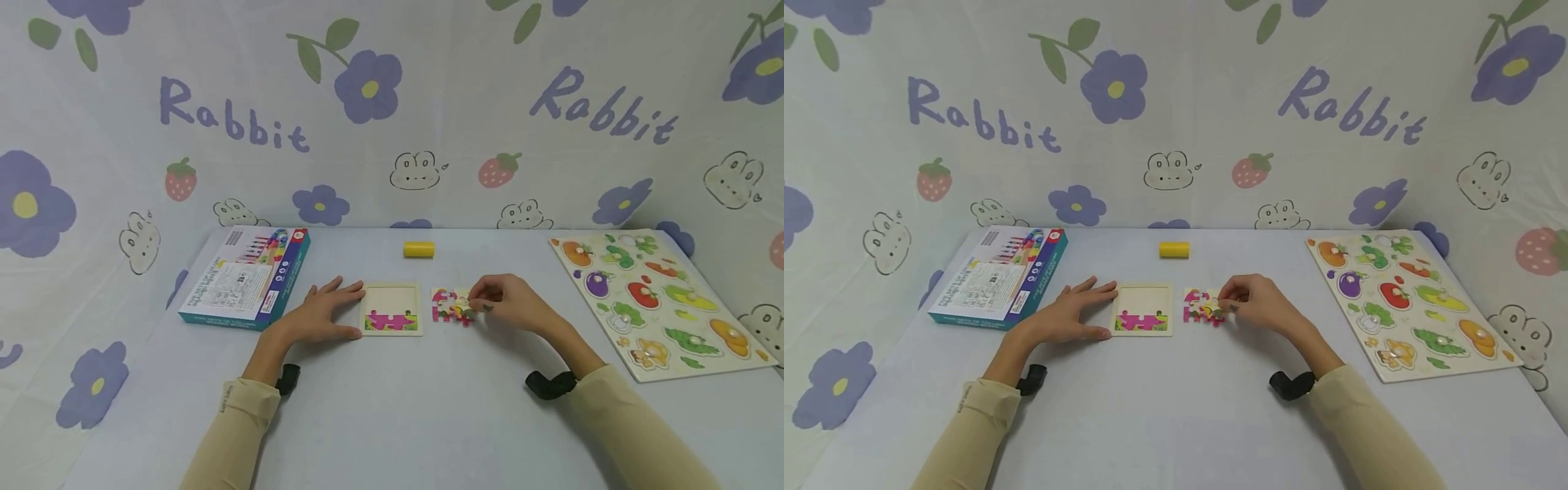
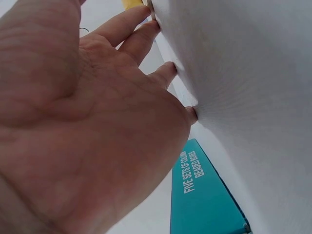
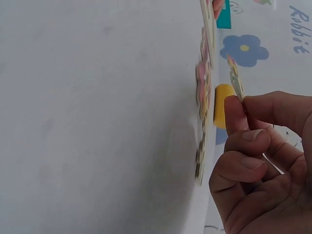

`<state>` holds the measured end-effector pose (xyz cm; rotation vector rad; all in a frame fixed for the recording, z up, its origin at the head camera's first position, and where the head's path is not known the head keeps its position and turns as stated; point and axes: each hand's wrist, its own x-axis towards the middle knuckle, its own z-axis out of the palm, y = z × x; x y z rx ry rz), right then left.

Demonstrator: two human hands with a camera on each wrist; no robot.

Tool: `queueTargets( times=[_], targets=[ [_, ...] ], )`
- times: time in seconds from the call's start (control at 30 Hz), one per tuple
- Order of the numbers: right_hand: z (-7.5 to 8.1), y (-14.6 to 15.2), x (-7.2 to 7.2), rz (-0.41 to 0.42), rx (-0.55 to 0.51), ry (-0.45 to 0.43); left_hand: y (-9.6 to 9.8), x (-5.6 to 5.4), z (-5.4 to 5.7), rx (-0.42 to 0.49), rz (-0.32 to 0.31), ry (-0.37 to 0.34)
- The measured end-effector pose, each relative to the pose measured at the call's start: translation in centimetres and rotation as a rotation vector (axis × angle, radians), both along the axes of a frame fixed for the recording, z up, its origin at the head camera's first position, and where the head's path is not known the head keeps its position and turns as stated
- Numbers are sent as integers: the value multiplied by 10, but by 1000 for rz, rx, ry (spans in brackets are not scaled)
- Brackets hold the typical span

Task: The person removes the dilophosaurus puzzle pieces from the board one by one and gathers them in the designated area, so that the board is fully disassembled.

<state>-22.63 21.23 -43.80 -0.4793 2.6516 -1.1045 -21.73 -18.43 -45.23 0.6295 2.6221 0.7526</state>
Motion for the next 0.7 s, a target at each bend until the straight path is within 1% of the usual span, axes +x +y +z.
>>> queueTargets(
  times=[0.2, 0.4, 0.7],
  targets=[
    [1, 19, 6, -13, 13, -1, 1, 1, 1, 10, 3, -2],
    [-3, 36, 6, -32, 32, -12, 1, 1, 1, 8, 4, -8],
    [-8, 41, 4, -30, 41, -18, 0, 2, 0, 7, 0, -5]
  ],
)
